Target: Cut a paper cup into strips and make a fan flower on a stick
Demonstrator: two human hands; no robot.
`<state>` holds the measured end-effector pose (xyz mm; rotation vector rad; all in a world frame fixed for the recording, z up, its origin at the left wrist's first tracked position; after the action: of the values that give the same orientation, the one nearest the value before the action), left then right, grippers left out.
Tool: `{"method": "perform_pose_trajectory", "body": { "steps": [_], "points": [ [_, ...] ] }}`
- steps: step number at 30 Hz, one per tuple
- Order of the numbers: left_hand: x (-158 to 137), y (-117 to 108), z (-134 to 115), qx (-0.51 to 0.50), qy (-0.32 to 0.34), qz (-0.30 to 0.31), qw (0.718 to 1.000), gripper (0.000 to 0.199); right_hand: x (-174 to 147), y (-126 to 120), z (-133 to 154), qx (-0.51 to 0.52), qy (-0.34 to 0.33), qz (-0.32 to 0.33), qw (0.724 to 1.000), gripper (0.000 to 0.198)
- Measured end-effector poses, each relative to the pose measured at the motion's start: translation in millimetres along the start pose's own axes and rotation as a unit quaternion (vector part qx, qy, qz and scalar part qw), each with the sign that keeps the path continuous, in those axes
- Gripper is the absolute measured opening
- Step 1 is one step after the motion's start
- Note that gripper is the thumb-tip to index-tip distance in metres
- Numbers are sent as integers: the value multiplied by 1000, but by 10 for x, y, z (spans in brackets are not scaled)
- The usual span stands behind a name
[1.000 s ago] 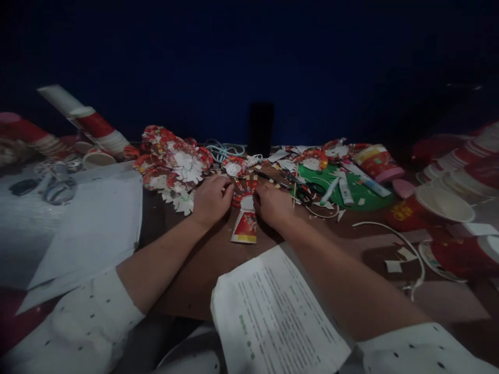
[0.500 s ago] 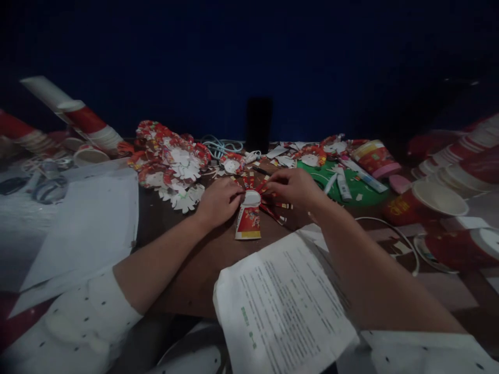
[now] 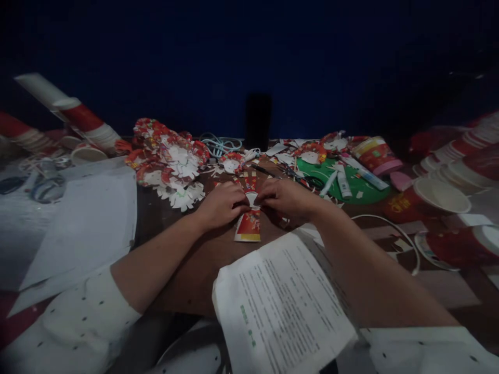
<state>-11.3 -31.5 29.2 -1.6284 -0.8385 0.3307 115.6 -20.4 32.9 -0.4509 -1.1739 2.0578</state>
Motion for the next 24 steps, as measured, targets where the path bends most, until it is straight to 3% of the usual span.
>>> {"method": "perform_pose_trajectory", "body": {
  "steps": [13,19,21,24],
  "points": [
    [20,50,67,-5,-11,11,1000,15,51,78,87,-184,49,11,982,26],
    [20,46,57,0,-4,8,1000,16,-12,17,74,-108,41,-20,993,26],
    [19,37,49,9,-6,14,1000,18,-74,-146,38,-55,78,-60,994,25],
    [17,24,40,21,-11,22,999,21,-244,-408,-48,-32,200,-118,972,25]
  ]
}}
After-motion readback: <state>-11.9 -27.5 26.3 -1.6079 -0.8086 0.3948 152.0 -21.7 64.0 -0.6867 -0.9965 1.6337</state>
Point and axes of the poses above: each hand's wrist, its own x-axis towards the middle knuckle, its own y-axis out of the palm, z = x × y, the point moved 7 cm from there along x, towards the middle knuckle, and after that the axes turned 3 degrees about -y, right-handed, at the moved point
